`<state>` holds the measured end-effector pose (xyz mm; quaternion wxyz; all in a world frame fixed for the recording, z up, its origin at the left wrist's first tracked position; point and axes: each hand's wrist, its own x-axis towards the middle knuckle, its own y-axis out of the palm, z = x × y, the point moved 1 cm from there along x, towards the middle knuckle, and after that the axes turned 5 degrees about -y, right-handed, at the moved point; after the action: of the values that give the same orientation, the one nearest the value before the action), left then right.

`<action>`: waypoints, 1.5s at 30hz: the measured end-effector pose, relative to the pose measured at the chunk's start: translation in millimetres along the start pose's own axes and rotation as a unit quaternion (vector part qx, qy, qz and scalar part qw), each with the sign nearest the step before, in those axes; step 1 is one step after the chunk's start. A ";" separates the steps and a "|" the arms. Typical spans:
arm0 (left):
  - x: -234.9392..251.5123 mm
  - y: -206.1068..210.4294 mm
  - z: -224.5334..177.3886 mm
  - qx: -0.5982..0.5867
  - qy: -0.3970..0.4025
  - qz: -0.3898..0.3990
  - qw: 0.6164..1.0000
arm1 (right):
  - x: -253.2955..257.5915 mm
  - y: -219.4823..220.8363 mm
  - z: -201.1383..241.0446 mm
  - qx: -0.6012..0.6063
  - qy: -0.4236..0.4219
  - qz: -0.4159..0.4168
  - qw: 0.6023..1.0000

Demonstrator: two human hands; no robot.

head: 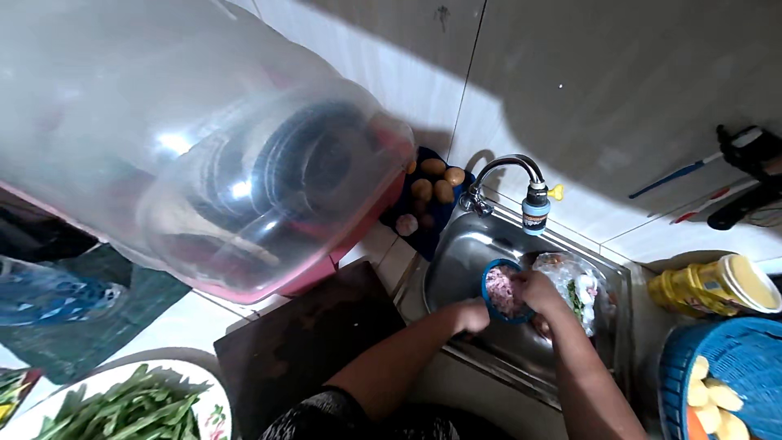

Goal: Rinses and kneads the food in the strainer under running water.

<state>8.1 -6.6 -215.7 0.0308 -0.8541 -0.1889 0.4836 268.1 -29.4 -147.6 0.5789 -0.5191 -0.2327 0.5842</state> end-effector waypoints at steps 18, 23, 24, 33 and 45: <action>-12.7 -4.0 -7.0 0.010 0.011 0.013 1.000 | -10.7 11.0 6.1 0.060 0.006 0.086 0.995; -0.7 -2.5 -3.5 0.027 0.025 0.021 0.999 | 24.4 100.0 -13.1 -0.037 -0.093 0.083 0.991; -3.6 -2.5 -5.4 0.024 0.031 0.026 0.999 | 31.0 106.8 -12.5 -0.048 -0.086 0.080 0.992; -9.7 -5.8 -7.0 0.015 0.034 0.028 0.999 | 50.3 129.5 -5.7 -0.071 -0.011 0.035 0.997; -6.9 -4.9 -3.8 -0.010 0.009 0.020 1.000 | 45.3 66.7 -23.0 0.012 -0.029 -0.030 0.999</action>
<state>6.7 -4.0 -206.9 0.0144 -0.8623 -0.1761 0.4745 268.7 -10.1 -229.2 0.5953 -0.4878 -0.2572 0.5844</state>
